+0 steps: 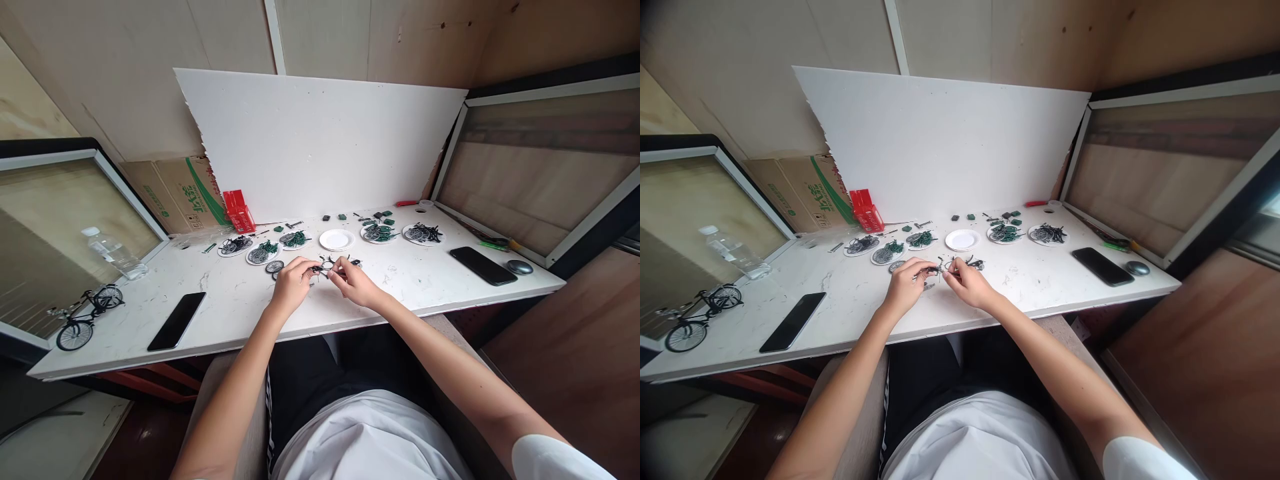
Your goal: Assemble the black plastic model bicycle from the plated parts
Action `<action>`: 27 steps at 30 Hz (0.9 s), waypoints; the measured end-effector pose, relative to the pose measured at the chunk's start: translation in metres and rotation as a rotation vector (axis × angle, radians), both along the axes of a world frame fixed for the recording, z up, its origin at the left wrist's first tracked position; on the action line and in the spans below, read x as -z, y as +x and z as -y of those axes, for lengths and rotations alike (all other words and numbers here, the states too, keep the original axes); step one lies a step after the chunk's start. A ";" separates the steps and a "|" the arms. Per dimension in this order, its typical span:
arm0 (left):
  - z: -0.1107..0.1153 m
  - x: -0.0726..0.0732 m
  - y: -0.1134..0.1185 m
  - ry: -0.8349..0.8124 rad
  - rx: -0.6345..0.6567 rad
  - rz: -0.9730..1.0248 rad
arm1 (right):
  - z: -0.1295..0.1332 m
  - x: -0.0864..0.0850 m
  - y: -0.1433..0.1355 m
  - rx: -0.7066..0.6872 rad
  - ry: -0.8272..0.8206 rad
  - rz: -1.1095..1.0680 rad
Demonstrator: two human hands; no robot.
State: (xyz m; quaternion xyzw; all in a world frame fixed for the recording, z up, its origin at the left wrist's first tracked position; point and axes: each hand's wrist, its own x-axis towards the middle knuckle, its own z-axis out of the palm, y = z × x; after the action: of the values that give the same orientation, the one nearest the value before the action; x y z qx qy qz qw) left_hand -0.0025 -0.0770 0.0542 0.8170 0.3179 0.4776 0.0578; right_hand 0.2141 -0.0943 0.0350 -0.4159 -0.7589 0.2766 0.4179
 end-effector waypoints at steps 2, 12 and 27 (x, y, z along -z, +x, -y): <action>0.000 -0.001 -0.001 0.000 0.004 -0.001 | -0.002 0.004 0.000 -0.022 0.029 -0.006; -0.002 0.000 -0.003 -0.021 0.008 0.004 | -0.001 -0.003 0.002 -0.028 0.097 0.075; 0.000 0.002 0.000 -0.038 0.002 0.004 | 0.001 -0.006 0.000 -0.011 0.110 0.138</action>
State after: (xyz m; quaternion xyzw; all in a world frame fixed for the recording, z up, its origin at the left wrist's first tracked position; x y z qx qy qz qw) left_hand -0.0029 -0.0768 0.0527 0.8152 0.3258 0.4730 0.0744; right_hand 0.2146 -0.0956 0.0410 -0.4060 -0.8023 0.2074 0.3854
